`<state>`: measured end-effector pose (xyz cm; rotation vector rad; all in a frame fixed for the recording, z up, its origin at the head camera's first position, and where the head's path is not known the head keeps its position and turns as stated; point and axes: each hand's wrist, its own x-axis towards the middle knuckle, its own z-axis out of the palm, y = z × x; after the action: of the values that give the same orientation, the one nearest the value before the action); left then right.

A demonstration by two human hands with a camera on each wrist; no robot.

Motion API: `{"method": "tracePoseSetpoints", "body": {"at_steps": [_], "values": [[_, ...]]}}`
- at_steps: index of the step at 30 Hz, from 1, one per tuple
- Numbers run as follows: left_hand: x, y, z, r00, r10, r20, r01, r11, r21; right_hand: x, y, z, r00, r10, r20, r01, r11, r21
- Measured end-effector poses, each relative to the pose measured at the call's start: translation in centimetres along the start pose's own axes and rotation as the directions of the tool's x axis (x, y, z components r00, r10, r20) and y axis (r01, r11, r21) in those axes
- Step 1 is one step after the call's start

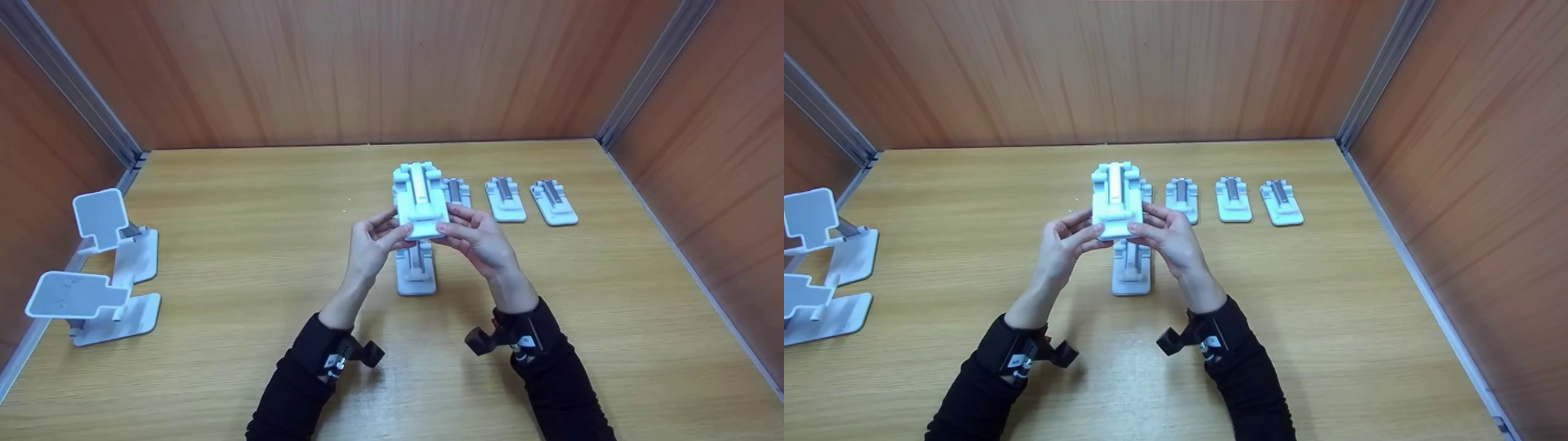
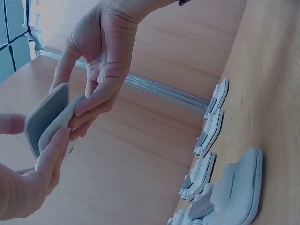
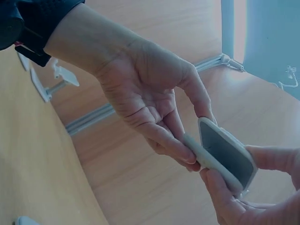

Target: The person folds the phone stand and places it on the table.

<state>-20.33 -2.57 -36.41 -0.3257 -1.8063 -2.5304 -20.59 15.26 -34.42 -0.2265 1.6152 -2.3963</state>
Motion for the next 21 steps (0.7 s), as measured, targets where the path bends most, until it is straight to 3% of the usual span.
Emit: {"method": "tracePoseSetpoints", "body": {"at_steps": [5,14,18,21], "values": [[-0.1,0.0,-0.1,1.0,0.006,-0.024,-0.006,1.0,0.003,0.2,0.4,0.3,0.999,-0.006,-0.047,0.006,1.0,-0.008],[0.0,-0.1,-0.6,0.999,-0.014,-0.049,0.015,0.999,0.033,0.5,1.0,0.4,0.998,0.001,-0.064,-0.003,0.999,-0.045],[-0.1,-0.3,-1.6,0.998,-0.003,-0.063,0.007,0.998,0.069,0.7,1.1,0.2,0.996,0.034,-0.086,-0.037,0.999,-0.039],[-0.3,-0.2,-3.2,0.992,0.024,-0.125,-0.011,0.994,0.109,0.8,1.0,-0.3,0.992,0.052,-0.112,-0.059,0.997,-0.057]]}}
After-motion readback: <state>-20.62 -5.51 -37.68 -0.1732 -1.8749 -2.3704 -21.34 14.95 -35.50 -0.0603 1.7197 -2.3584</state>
